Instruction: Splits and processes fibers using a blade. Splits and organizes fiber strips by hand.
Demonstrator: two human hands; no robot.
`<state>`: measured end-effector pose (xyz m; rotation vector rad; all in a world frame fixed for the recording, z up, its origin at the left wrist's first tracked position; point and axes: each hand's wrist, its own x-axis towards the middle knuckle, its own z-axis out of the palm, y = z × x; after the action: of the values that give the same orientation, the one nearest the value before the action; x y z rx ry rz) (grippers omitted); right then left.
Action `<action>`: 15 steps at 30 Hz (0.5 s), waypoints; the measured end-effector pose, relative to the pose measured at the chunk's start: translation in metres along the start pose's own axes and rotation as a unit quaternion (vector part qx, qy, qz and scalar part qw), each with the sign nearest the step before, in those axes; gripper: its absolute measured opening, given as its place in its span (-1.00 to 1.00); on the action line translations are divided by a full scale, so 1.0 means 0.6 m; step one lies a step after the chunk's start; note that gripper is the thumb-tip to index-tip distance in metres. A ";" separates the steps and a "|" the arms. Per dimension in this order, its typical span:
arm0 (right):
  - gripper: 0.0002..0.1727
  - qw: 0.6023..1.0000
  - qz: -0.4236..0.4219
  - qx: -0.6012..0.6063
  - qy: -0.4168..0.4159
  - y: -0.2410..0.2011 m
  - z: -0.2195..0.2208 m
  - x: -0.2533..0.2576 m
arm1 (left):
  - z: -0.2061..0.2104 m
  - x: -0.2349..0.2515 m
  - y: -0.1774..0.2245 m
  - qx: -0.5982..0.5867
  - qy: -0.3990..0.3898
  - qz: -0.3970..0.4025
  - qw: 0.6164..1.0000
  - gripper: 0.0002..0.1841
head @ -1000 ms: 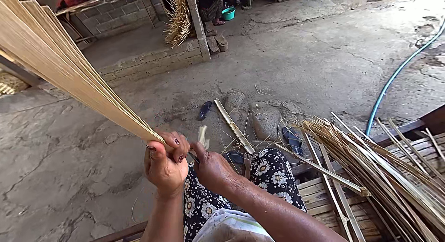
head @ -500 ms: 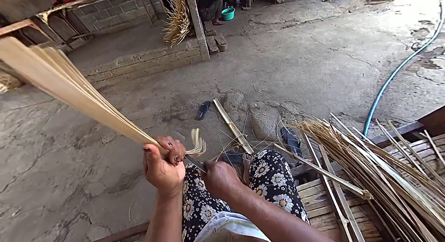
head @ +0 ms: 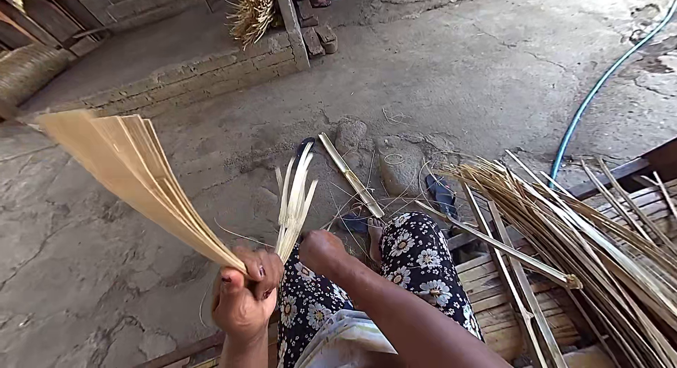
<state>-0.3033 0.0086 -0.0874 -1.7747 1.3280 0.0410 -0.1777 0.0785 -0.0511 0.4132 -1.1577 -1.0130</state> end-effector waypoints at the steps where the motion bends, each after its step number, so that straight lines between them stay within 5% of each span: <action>1: -0.65 1.000 0.003 -0.002 -0.001 -0.002 0.002 0.002 | -0.004 -0.003 0.007 -0.001 -0.007 -0.003 1.000 -0.63; 15: -0.62 0.994 0.096 -0.029 0.036 0.022 -0.004 0.039 | 0.003 -0.030 0.123 -0.012 -0.087 0.045 0.995 -0.60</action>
<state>-0.3050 -0.0108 -0.1060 -1.7052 1.5606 0.1240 -0.1478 0.1321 -0.0065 0.2539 -1.3076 -0.9978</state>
